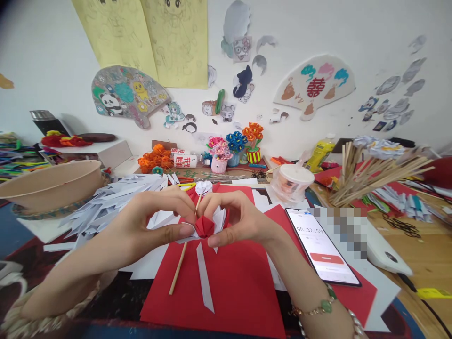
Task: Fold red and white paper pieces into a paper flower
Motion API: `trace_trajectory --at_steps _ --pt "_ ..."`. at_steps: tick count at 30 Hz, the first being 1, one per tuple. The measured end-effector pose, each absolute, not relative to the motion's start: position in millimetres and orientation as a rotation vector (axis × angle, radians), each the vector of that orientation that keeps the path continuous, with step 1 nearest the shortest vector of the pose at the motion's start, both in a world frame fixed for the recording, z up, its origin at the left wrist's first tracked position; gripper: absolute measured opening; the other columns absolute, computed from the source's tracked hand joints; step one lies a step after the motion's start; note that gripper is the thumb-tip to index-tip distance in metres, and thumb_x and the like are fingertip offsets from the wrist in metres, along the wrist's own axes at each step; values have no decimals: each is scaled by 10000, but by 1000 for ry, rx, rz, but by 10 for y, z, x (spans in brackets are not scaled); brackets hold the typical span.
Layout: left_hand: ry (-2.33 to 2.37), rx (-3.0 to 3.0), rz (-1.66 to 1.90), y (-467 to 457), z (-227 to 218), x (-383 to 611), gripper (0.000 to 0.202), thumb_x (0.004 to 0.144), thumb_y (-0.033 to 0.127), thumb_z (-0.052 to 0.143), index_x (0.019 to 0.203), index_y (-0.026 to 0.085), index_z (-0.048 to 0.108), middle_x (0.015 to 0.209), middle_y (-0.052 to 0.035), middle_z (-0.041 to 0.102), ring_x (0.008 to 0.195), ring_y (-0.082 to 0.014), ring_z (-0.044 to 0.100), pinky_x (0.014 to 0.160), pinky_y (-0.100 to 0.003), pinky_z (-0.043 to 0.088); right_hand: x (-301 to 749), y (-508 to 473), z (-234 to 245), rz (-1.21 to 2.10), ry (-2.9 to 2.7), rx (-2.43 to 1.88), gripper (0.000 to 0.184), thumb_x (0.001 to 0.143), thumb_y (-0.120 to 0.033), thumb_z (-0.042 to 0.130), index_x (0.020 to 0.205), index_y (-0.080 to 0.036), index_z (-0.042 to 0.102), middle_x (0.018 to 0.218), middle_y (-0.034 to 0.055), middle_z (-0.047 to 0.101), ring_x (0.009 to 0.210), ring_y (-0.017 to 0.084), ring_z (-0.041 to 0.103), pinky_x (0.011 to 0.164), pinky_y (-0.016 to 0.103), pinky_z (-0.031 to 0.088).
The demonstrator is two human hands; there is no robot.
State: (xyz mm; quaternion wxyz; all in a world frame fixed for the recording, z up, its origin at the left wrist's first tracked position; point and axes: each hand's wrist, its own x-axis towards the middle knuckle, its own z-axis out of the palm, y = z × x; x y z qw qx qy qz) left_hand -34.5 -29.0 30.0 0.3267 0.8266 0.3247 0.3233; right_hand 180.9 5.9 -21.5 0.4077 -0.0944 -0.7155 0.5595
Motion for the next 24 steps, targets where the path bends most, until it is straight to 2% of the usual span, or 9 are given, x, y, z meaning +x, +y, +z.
trace_trajectory --at_steps 7,12,19,24 --pt "936 2045 773 -303 376 -301 148 841 238 682 706 188 715 755 12 704 736 -146 589 708 -265 415 1803 113 -284 1414 -1744 -171 217 683 -257 895 799 -225 714 822 2 679 755 167 606 751 328 489" --pt "1005 2078 870 -280 373 -299 126 864 246 667 783 179 737 774 12 697 756 -139 597 732 -254 428 1807 89 -269 1398 -1684 -400 204 736 -291 855 850 -207 709 849 15 656 772 164 580 699 294 470" --pt "1043 2122 945 -285 344 -305 126 864 257 676 771 197 737 793 18 709 767 -139 614 744 -257 433 1772 56 -246 1406 -1685 -472 134 803 -286 798 837 -201 700 846 1 613 594 100 474 519 252 384" --pt "1062 2123 955 -291 359 -299 111 842 262 697 759 204 744 779 21 719 773 -147 629 760 -267 436 1772 64 -245 1361 -1674 -428 136 770 -270 823 754 -218 699 899 10 638 725 133 529 637 282 420"
